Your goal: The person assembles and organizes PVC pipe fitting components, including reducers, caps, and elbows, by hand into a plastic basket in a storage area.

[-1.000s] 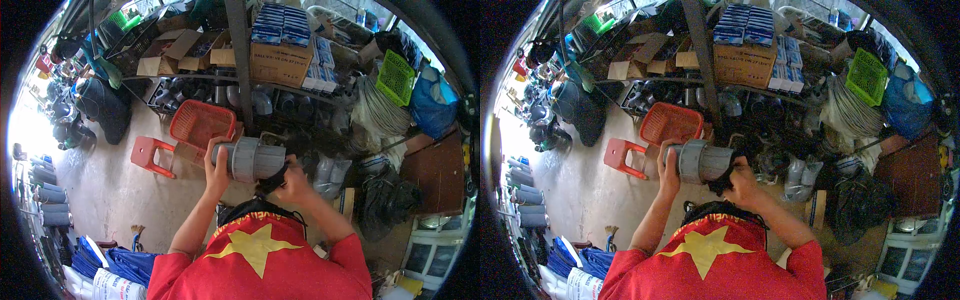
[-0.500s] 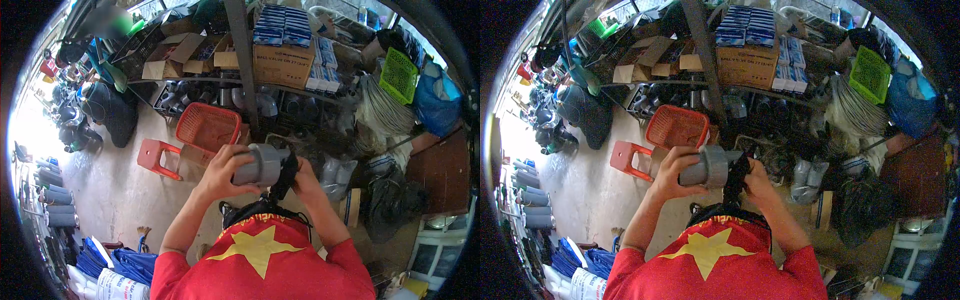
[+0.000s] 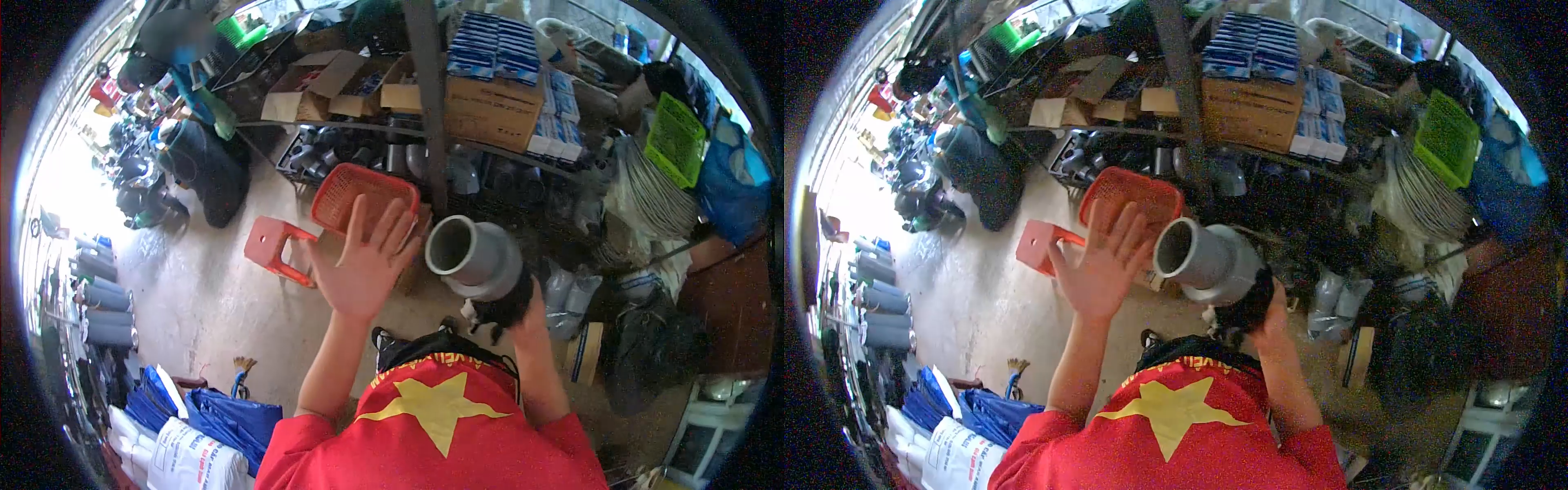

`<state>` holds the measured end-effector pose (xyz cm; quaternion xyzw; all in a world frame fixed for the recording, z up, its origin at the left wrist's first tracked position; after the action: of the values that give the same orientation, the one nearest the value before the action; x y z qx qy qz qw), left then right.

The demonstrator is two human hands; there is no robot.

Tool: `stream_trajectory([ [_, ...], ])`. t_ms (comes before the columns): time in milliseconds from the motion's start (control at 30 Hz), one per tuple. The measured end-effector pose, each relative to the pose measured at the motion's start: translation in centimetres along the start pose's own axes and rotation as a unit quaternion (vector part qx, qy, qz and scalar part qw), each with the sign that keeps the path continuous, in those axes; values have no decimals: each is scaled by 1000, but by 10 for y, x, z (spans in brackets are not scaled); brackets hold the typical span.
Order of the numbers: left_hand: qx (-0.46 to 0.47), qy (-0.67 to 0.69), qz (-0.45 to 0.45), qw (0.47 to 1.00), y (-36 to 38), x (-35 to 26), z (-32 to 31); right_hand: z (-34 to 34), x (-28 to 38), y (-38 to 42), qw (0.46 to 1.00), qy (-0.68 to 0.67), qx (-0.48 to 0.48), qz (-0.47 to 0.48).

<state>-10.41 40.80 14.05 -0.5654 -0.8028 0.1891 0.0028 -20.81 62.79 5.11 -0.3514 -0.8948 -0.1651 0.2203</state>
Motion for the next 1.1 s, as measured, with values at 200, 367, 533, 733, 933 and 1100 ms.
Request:
stream_trajectory([
  [200, 14, 18, 15, 1000, 9, 9, 1, 17, -7, 9, 998, 3, -23, 50],
  [367, -1, -1, 28, 1000, 15, 16, 3, -4, -3, 10, 997, -26, 40, 56],
  [533, -33, -233, 148, 961, 25, 36, 56, -40, -5, 10, 971, -73, -223, 32],
  [733, 15, -327, 292, 899, 38, 97, 65, -21, -40, -12, 983, 98, -71, 138],
  [933, -74, -480, 277, 829, 39, 94, 57, 2, -51, -21, 905, 327, -107, 250],
  [1100, -111, -602, 219, 760, 39, 91, 42, 28, -64, -24, 942, 173, -209, 196],
])
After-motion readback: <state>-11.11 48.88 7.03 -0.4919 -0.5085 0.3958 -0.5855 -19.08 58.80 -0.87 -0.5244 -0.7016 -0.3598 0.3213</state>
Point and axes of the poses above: each hand's wrist, its own y-axis away from the middle knuckle, its own z-axis out of the back of the hand, x = y × z, the point moved 2 cm from there along -y, towards the middle knuckle, and after that the axes turned 11 degrees about x, right-handed, at the moved point
